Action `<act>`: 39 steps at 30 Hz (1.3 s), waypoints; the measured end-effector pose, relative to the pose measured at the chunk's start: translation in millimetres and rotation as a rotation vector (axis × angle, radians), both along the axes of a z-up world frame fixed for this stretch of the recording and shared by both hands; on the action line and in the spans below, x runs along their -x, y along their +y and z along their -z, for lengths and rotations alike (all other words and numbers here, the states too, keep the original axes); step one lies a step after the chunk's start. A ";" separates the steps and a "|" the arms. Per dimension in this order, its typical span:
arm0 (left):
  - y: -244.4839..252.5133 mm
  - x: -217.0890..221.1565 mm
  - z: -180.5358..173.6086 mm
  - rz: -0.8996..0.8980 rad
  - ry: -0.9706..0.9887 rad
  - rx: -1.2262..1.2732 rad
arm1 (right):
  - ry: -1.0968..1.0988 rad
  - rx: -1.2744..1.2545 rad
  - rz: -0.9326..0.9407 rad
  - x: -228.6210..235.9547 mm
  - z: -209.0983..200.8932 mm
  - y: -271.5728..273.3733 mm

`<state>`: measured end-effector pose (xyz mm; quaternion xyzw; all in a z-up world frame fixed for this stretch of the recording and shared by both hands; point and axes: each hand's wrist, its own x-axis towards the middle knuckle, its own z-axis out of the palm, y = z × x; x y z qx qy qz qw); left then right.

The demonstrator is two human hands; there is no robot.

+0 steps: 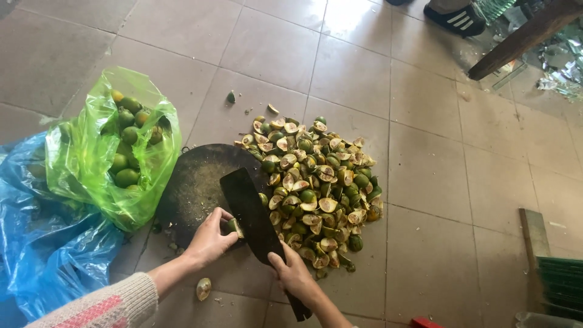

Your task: Cutting betel nuts into smaller pieces using a knife and a wooden chopping block on the floor.

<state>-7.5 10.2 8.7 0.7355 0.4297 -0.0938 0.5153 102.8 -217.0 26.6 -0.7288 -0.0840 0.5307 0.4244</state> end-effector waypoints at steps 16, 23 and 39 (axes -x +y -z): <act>-20.0 8.1 -0.5 -0.263 -0.149 0.061 | -0.700 0.330 -0.488 55.7 -21.3 13.4; -16.8 11.8 14.9 -0.240 -0.100 -0.023 | -0.876 0.300 -0.543 58.1 53.7 0.4; -19.7 19.9 21.2 -0.185 -0.183 -0.089 | -1.020 0.212 -0.649 45.8 68.8 -13.2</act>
